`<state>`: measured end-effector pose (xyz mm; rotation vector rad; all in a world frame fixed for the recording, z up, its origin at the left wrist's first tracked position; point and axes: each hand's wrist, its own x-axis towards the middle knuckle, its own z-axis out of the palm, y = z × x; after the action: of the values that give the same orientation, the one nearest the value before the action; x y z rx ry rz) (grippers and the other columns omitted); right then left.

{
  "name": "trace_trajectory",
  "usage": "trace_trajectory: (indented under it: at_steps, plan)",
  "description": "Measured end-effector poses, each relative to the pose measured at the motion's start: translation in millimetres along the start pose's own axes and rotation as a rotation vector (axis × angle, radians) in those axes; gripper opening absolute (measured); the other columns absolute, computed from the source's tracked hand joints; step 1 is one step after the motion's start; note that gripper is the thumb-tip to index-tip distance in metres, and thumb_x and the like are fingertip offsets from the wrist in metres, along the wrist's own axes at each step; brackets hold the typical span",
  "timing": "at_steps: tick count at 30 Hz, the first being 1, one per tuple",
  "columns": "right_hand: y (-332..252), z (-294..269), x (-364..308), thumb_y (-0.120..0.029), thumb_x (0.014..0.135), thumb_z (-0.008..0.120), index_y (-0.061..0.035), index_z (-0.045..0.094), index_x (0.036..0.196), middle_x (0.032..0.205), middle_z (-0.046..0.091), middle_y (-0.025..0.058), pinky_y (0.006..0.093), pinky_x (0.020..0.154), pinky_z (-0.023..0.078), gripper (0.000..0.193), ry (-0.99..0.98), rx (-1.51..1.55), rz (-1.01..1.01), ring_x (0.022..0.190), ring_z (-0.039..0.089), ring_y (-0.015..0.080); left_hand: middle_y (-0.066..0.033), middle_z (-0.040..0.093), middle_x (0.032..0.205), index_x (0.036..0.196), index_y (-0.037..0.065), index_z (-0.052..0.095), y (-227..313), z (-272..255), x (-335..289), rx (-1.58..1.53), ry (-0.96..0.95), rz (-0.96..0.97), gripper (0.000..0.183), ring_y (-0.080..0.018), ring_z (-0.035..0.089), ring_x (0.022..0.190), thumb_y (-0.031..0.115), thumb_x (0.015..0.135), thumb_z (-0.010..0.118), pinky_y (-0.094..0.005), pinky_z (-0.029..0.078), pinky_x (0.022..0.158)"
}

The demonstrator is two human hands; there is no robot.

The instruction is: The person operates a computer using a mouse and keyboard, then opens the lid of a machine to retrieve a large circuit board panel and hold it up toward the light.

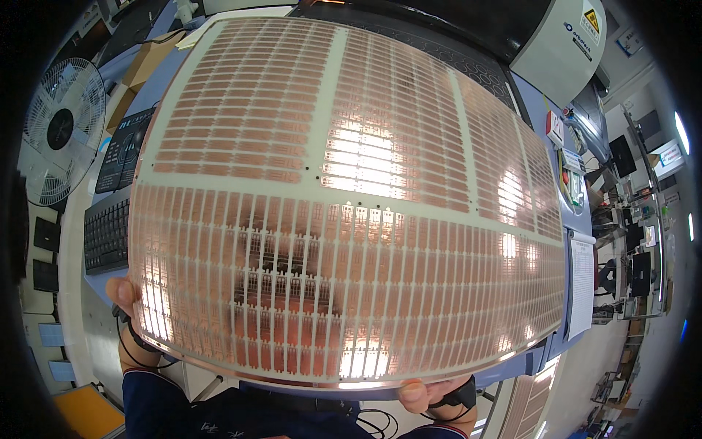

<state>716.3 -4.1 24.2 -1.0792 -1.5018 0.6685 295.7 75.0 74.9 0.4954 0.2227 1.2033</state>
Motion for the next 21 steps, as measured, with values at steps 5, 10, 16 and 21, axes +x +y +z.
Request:
trace_trajectory:
  at_steps: [5, 10, 16, 21]
  plan:
    - [-15.9, 7.8, 14.9, -0.045, 0.090, 0.069, 0.0010, 0.036, 0.148, 0.137, 0.054, 0.0151, 0.0390, 0.102, 0.048, 0.081, -0.075, 0.060, 0.073, 0.119, 0.059, 0.0253, -0.0295, 0.050, 0.143, 0.153, -0.005, 0.028, -5.9, 9.6, 13.2, -0.034, 0.055, 0.029, 0.098, -0.0376, 0.058, 0.128, 0.018, 0.069, 0.074, -0.0515, 0.051, 0.107]
    - [-20.3, 10.1, 18.9, -0.052, 0.090, 0.071, 0.0022, 0.039, 0.145, 0.132, 0.057, 0.0155, 0.0375, 0.100, 0.048, 0.083, -0.062, 0.074, 0.157, 0.114, 0.062, 0.0226, -0.0311, 0.057, 0.134, 0.145, -0.012, 0.037, -6.3, 14.1, 18.1, -0.050, 0.089, 0.000, 0.089, -0.0364, 0.064, 0.120, 0.018, 0.068, 0.070, -0.0487, 0.054, 0.104]
    - [-23.9, 26.3, 28.5, -0.045, 0.076, 0.088, 0.0054, 0.050, 0.129, 0.114, 0.069, 0.0141, 0.0370, 0.090, 0.063, 0.083, 0.170, 0.219, 0.176, 0.099, 0.073, 0.0220, -0.0310, 0.064, 0.124, 0.137, -0.015, 0.045, -8.3, 13.3, 19.4, 0.009, 0.150, 0.010, 0.082, -0.0343, 0.069, 0.112, 0.022, 0.067, 0.066, -0.0440, 0.056, 0.101]
    - [-20.4, 25.9, 27.5, -0.045, 0.075, 0.089, 0.0065, 0.051, 0.128, 0.113, 0.069, 0.0149, 0.0367, 0.087, 0.064, 0.083, 0.176, 0.199, 0.141, 0.097, 0.073, 0.0218, -0.0307, 0.064, 0.124, 0.135, -0.015, 0.047, -9.0, 11.4, 21.2, -0.021, 0.107, 0.044, 0.080, -0.0337, 0.069, 0.111, 0.022, 0.066, 0.063, -0.0426, 0.056, 0.101]
